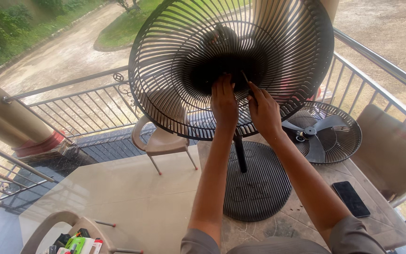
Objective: The person uses a screwdriver to tighten screws on the central hub of a standing fan's front grille. They repeatedly insert the tool, turn it, and reposition their hands to access different screw locations on the fan assembly.
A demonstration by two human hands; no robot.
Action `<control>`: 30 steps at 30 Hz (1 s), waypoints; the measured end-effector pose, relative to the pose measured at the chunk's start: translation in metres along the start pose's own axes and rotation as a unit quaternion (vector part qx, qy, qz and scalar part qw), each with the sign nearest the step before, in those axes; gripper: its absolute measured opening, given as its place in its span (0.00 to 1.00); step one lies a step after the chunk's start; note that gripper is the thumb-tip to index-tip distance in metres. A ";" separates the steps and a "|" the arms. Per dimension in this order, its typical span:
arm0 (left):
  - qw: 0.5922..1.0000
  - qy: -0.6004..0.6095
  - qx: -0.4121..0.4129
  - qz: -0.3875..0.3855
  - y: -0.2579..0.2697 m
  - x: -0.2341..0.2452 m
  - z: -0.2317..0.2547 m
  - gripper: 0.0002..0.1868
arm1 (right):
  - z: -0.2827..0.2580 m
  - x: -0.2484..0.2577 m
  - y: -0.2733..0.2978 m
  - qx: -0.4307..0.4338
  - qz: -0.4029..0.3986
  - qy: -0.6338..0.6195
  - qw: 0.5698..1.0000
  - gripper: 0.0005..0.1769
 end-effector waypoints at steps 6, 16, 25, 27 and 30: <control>0.973 0.167 0.114 -0.110 0.016 -0.023 -0.031 0.18 | -0.006 0.001 -0.007 0.038 -0.004 0.048 0.998 0.21; 0.984 0.130 -0.022 -0.121 0.021 -0.034 -0.029 0.03 | -0.004 0.004 -0.011 0.082 0.004 0.088 0.993 0.19; 0.983 0.142 -0.062 -0.095 0.021 -0.035 -0.020 0.05 | -0.003 0.002 -0.007 0.096 -0.035 0.199 0.975 0.26; 0.983 0.144 -0.063 -0.093 0.019 -0.035 -0.018 0.06 | -0.006 0.004 -0.007 0.100 -0.033 0.203 0.974 0.26; 0.984 0.141 -0.058 -0.092 0.020 -0.034 -0.018 0.06 | -0.005 0.006 -0.008 0.093 -0.037 0.192 0.976 0.27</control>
Point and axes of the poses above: each hand's wrist, its own y-axis away from the middle knuckle, its own x-axis out of the back of the hand, z = x × y, the point moved 10 cm from there along -y, towards the middle knuckle, and after that the axes turned 7 degrees about z, right-handed, at the moved point
